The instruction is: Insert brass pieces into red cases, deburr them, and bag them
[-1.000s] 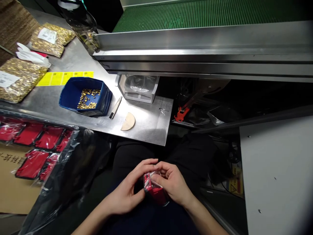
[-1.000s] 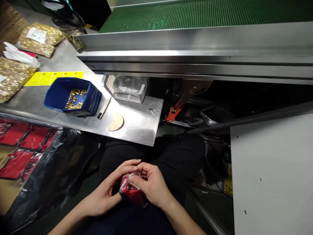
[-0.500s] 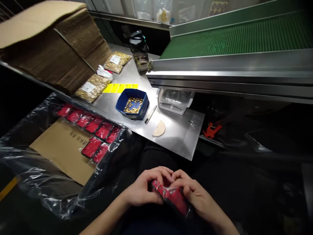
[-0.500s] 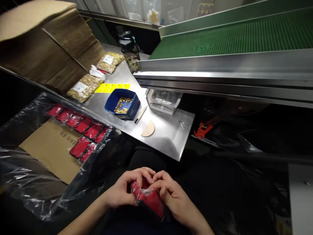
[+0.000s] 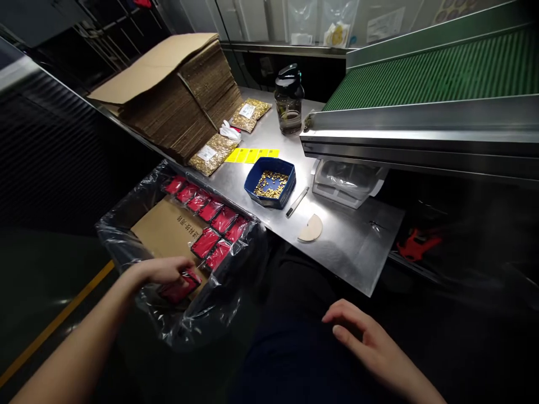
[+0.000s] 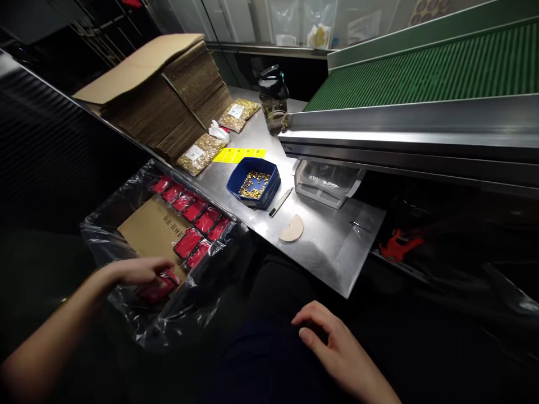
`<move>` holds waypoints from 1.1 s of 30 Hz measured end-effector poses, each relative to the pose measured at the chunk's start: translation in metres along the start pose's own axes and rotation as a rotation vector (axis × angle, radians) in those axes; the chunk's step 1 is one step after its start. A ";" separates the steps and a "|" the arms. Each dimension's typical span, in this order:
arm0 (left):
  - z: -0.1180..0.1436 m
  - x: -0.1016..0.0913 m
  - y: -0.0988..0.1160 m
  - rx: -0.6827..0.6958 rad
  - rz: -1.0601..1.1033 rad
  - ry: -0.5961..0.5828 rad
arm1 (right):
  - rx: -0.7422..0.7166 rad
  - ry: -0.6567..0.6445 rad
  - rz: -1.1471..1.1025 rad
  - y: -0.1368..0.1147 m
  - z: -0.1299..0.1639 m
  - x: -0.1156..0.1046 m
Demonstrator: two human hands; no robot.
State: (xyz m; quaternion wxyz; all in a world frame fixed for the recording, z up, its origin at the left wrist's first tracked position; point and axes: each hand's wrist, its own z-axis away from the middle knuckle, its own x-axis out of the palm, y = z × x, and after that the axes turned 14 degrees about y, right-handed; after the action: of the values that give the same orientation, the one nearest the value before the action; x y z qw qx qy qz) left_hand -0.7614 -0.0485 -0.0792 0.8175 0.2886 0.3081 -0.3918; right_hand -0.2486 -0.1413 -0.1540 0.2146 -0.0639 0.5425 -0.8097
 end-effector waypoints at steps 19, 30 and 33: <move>-0.004 0.075 -0.046 0.072 -0.237 0.194 | 0.046 -0.049 0.144 0.002 0.004 0.005; -0.013 -0.001 0.108 0.338 -0.254 0.608 | 0.037 0.148 0.084 0.000 0.016 -0.015; -0.059 0.000 0.192 0.529 -0.129 0.602 | 0.017 0.189 0.092 -0.001 0.019 -0.013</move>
State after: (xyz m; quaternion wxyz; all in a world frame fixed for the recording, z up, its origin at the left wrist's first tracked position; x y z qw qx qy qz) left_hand -0.6207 0.0942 -0.0733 0.5619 0.5708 0.4400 -0.4061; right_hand -0.2310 -0.1519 -0.1434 0.1997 0.0396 0.5556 -0.8061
